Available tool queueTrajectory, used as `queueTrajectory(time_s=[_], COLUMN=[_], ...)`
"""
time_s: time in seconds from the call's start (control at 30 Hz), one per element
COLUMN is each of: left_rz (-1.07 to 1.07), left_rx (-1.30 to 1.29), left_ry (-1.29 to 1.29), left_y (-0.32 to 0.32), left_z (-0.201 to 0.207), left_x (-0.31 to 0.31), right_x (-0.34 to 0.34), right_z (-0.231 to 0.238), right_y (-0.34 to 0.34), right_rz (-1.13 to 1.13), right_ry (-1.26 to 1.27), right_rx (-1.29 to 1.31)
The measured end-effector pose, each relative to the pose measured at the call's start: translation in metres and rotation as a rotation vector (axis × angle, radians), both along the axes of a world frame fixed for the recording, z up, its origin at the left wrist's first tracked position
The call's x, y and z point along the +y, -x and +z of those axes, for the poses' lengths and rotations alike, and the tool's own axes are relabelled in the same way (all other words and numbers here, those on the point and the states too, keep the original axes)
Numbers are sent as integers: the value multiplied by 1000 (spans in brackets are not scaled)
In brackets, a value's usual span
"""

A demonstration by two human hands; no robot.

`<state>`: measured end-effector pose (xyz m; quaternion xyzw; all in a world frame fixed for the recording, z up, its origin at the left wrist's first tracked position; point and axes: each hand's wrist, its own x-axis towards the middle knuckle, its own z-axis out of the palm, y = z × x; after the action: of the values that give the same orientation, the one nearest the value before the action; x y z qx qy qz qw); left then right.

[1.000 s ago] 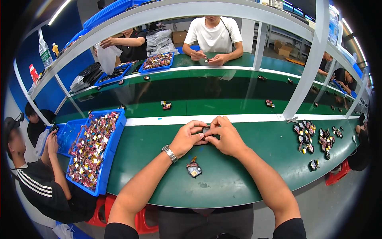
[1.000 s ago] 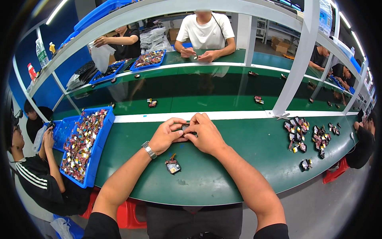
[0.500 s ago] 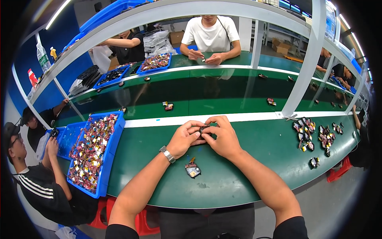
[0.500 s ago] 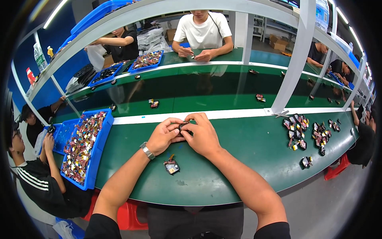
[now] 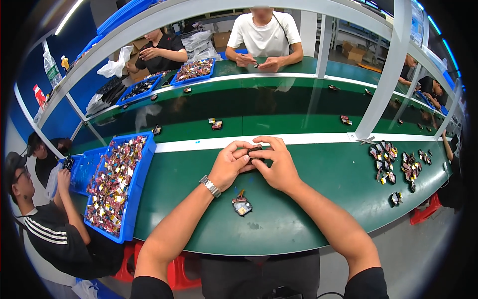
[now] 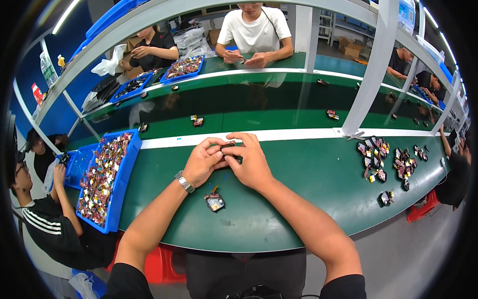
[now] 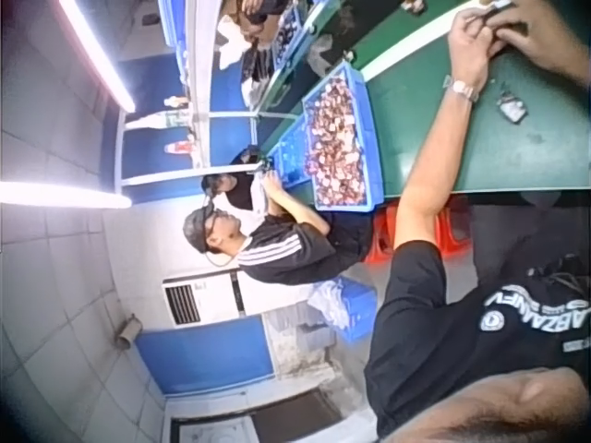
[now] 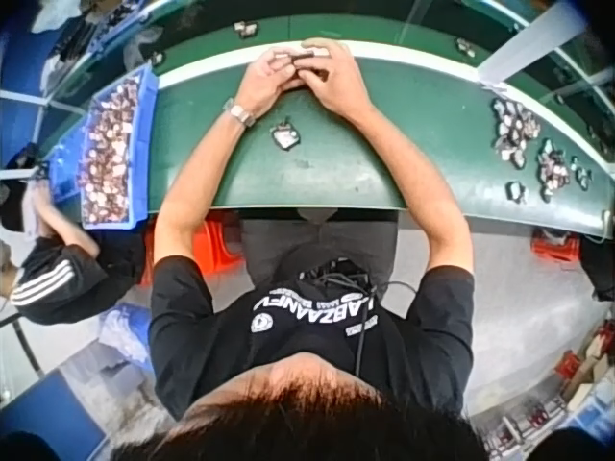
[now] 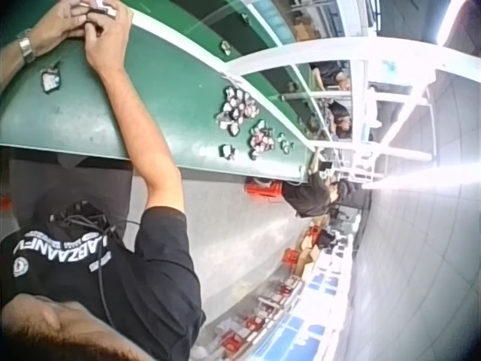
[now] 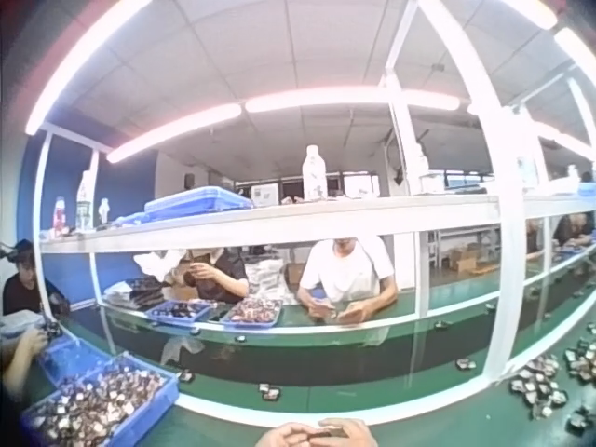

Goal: The recorder is assembling small electronic components at a workshop bench, joining parts and organizing them on the table.

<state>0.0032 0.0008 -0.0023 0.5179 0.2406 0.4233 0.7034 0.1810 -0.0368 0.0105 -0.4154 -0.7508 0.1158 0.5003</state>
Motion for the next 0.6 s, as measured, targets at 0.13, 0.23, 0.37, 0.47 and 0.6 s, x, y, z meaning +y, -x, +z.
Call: queueTrajectory(time_s=[0.13, 0.23, 0.37, 0.47, 0.6], left_rz=[12, -24, -43, -67, -100], left_rx=[-21, -40, -88, -118, -146], left_ry=[-22, -35, -34, -20, 7], left_y=[0, 0, 3, 0, 3], left_z=[2, 5, 2, 4, 1], left_x=[1, 1, 1, 0, 2], right_x=[0, -3, 0, -1, 0], right_z=[8, 7, 3, 4, 5], right_y=[-1, 0, 2, 0, -2], right_rz=[3, -52, -65, -68, -55], right_ry=[-35, -100, -127, -112, -89], right_rx=[-12, -40, 7, 14, 31])
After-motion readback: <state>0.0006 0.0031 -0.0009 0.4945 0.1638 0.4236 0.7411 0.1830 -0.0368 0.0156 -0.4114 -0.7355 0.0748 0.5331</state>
